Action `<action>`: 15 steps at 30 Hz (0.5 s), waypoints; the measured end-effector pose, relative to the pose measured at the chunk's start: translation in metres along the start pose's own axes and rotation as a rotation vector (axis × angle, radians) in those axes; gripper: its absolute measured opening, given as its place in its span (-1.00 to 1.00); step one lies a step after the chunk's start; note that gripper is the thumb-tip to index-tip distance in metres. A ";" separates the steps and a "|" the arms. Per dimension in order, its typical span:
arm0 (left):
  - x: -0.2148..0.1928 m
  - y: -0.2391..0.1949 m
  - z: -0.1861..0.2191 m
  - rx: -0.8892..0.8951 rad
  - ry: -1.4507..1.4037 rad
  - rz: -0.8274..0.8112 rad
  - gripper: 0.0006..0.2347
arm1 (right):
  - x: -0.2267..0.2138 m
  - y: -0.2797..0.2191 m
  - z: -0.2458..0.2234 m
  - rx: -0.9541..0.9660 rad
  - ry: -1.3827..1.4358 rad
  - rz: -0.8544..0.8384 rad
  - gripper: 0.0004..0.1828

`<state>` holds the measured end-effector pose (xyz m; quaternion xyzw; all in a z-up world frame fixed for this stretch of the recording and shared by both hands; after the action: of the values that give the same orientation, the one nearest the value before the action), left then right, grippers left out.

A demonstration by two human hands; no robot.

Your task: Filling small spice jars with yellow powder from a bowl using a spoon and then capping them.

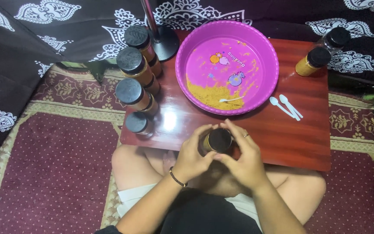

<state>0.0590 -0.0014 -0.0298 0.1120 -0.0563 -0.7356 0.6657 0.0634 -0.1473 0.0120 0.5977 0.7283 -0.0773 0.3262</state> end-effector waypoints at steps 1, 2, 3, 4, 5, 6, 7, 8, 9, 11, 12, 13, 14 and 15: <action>-0.002 0.002 0.006 -0.003 0.002 0.002 -0.36 | 0.001 -0.001 0.010 0.001 0.003 -0.002 -0.07; -0.001 0.004 0.009 -0.040 -0.021 -0.030 -0.40 | 0.004 -0.003 0.025 0.070 0.120 -0.039 -0.12; 0.001 0.008 0.012 -0.072 -0.045 -0.064 -0.44 | 0.006 -0.004 0.040 0.137 0.234 -0.072 -0.16; 0.000 0.010 0.014 -0.070 -0.045 -0.065 -0.44 | 0.007 -0.003 0.042 0.136 0.234 -0.070 -0.16; 0.002 0.011 0.015 -0.076 -0.039 -0.099 -0.47 | 0.009 -0.003 0.045 0.147 0.230 -0.089 -0.18; 0.004 0.012 0.016 -0.081 -0.033 -0.133 -0.50 | 0.011 -0.004 0.049 0.159 0.227 -0.109 -0.21; 0.002 0.013 0.020 -0.083 -0.034 -0.134 -0.50 | 0.014 -0.005 0.050 0.161 0.227 -0.109 -0.21; 0.003 0.013 0.023 -0.085 0.001 -0.168 -0.51 | 0.014 -0.006 0.051 0.161 0.241 -0.077 -0.23; 0.003 0.014 0.026 -0.085 0.037 -0.200 -0.52 | 0.014 -0.006 0.052 0.158 0.255 -0.046 -0.26; -0.001 0.015 0.027 -0.081 0.074 -0.204 -0.51 | 0.018 -0.007 0.055 0.166 0.276 -0.014 -0.25; -0.004 0.014 0.027 -0.078 0.110 -0.208 -0.49 | 0.018 -0.008 0.056 0.175 0.297 0.018 -0.24; -0.007 0.015 0.026 -0.077 0.111 -0.210 -0.49 | 0.020 -0.009 0.058 0.175 0.297 0.021 -0.24; -0.009 0.015 0.022 -0.106 0.115 -0.221 -0.47 | 0.022 -0.010 0.059 0.175 0.300 0.023 -0.23; -0.011 0.015 0.019 -0.134 0.120 -0.232 -0.44 | 0.024 -0.010 0.061 0.177 0.304 0.026 -0.22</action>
<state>0.0700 0.0070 -0.0066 0.1167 0.0461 -0.8017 0.5844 0.0756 -0.1613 -0.0513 0.6381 0.7519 -0.0456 0.1595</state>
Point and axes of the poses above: each hand's wrist, its own y-axis towards the middle knuckle, its own x-axis out of the palm, z = x × y, the point moved 8 cm from there along y, towards the middle knuckle, and after that the axes turned 8 degrees about -y, right-handed, at the moved point
